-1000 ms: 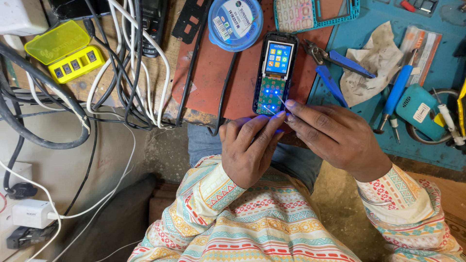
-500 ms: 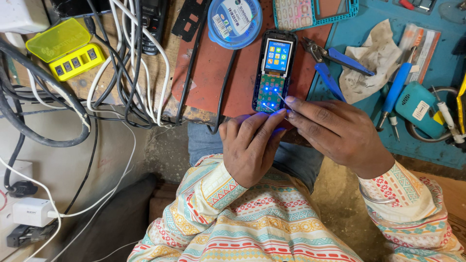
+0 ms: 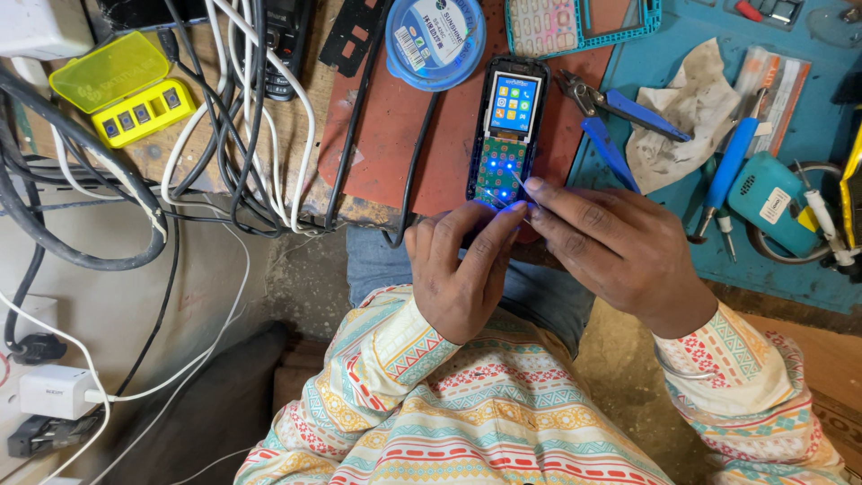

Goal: The person holds a disassembled feature phone with its keypad membrane exposed and uses tweezers to work on the keypad buttons and contacts, pressing keys and testing the phone screen while manipulating the small components on the repair mat.

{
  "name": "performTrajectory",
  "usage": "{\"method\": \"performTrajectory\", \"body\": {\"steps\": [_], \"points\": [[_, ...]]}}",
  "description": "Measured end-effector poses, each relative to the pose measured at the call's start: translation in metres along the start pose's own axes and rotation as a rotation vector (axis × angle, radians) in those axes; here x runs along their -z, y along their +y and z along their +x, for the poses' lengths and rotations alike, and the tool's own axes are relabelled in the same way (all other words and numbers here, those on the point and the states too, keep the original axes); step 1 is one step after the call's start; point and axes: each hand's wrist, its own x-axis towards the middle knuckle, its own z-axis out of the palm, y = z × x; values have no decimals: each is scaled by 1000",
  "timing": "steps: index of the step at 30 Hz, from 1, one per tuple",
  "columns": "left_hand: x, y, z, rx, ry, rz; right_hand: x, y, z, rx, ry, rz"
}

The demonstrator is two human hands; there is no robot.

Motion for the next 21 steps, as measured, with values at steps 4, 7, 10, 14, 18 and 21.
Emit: {"method": "performTrajectory", "body": {"steps": [4, 7, 10, 14, 18, 21], "points": [[1, -2, 0, -59, 80, -74, -8, -10, -7, 2, 96, -49], [4, -4, 0, -148, 129, -143, -13, -20, -14, -20, 150, 44], [3, -6, 1, -197, 159, -175, -12, -24, -19, -41, 174, 86], [1, -2, 1, -113, 156, -150, -16, -22, -18, -149, 189, 66], [-3, 3, -1, -13, 150, -119, -18, -16, -13, -197, 204, 56], [-8, 5, -2, 27, 168, -114, -19, -15, -11, -192, 208, 50]]}}
